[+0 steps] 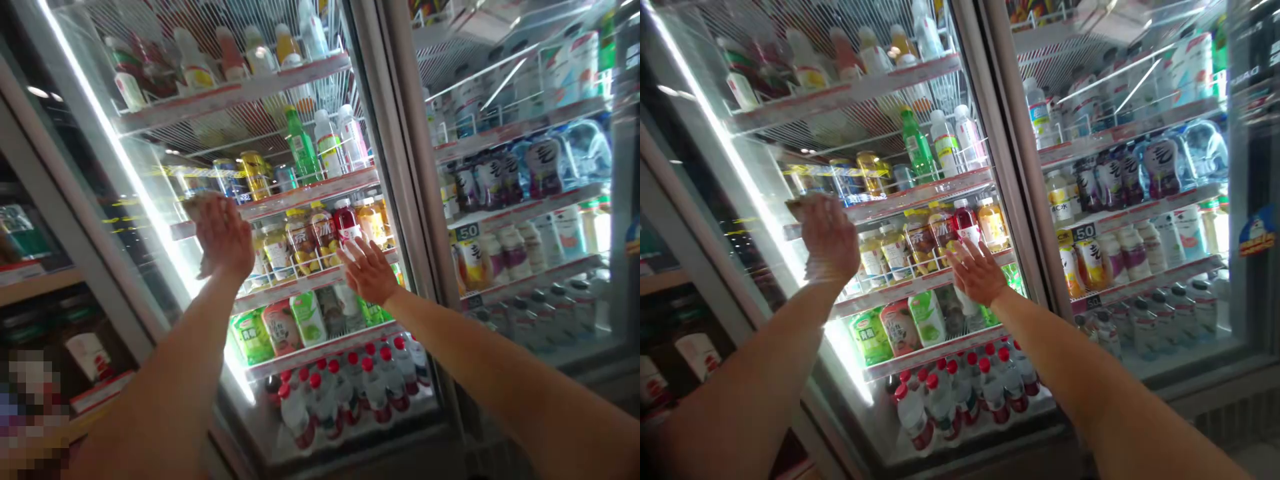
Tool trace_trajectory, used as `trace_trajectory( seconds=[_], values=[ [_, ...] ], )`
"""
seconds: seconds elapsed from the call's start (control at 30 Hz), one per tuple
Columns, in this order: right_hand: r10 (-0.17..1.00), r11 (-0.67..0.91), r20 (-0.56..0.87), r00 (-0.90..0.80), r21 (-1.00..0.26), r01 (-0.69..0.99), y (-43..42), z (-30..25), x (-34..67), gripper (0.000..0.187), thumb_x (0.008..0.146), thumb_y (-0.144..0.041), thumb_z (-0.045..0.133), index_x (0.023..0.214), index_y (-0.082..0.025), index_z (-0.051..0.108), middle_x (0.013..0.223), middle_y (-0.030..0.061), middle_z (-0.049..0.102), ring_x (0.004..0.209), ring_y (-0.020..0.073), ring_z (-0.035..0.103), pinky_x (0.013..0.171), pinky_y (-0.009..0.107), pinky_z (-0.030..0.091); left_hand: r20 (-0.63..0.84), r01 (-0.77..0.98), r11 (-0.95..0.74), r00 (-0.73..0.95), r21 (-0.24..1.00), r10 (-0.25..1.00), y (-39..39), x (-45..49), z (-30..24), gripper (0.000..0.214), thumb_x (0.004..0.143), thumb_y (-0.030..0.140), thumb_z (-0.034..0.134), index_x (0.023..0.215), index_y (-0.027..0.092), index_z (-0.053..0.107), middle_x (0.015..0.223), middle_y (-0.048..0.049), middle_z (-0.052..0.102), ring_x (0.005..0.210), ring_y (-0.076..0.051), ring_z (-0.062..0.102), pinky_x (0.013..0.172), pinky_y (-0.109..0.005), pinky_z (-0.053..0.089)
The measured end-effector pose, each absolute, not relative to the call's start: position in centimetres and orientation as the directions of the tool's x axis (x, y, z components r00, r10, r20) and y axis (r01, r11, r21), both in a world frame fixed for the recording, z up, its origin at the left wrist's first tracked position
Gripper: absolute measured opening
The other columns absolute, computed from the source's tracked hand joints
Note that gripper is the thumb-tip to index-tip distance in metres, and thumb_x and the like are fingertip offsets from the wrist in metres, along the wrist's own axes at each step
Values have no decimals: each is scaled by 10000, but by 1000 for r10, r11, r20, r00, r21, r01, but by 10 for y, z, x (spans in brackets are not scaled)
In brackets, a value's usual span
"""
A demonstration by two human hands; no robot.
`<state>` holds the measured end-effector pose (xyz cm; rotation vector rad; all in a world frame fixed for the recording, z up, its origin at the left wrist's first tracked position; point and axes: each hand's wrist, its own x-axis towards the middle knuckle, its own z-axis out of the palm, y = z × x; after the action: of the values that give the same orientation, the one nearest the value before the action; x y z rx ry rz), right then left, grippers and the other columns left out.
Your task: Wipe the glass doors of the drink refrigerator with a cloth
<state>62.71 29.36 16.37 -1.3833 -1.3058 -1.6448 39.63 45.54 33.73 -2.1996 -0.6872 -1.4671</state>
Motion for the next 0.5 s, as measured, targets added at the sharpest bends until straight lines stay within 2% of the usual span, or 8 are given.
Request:
trace_trajectory(
  seconds=[0.1,0.2,0.27,0.33,0.43,0.5],
  values=[
    [125,-316,957,-261,288,904,295,163,627,568,982,-291,525,1538,-207,444,1531,120,532,1506,297,357,1251,515,237,955,664,-742,155,88,253,484,366,337,632,1065,351,235,1615,47,172,1694,-217,85,1571,-370,52,1265,-592,108],
    [123,-307,957,-262,288,907,298,162,627,588,986,-300,521,1558,-214,414,1545,114,517,1516,295,338,1256,510,222,935,712,-665,33,225,353,495,356,328,625,1058,295,275,1612,32,152,1689,-232,86,1570,-366,73,1257,-599,131],
    [120,-301,958,-261,286,910,299,162,628,595,987,-306,520,1563,-210,406,1550,112,511,1523,296,324,1264,506,202,927,727,-645,33,233,373,490,363,320,640,1056,288,294,1608,14,124,1689,-241,66,1572,-364,55,1254,-610,112],
    [120,-298,959,-257,282,912,299,162,628,593,987,-307,518,1561,-204,409,1551,113,509,1527,300,313,1268,509,188,934,717,-679,118,155,338,476,380,309,675,1057,335,306,1610,8,97,1691,-244,33,1573,-375,11,1253,-619,91],
    [107,-309,957,-270,290,906,298,162,628,573,984,-295,520,1541,-192,437,1536,116,525,1531,302,302,1267,512,189,909,631,-771,366,-86,198,445,416,274,725,1045,443,326,1618,39,142,1699,-216,19,1573,-380,-52,1255,-623,81],
    [90,-325,951,-297,310,893,298,162,628,552,980,-291,528,1516,-176,470,1519,120,542,1532,307,299,1265,510,194,862,539,-801,503,-259,61,425,440,238,697,1039,499,320,1620,125,231,1705,-155,107,1585,-335,-4,1268,-591,66]
  ],
)
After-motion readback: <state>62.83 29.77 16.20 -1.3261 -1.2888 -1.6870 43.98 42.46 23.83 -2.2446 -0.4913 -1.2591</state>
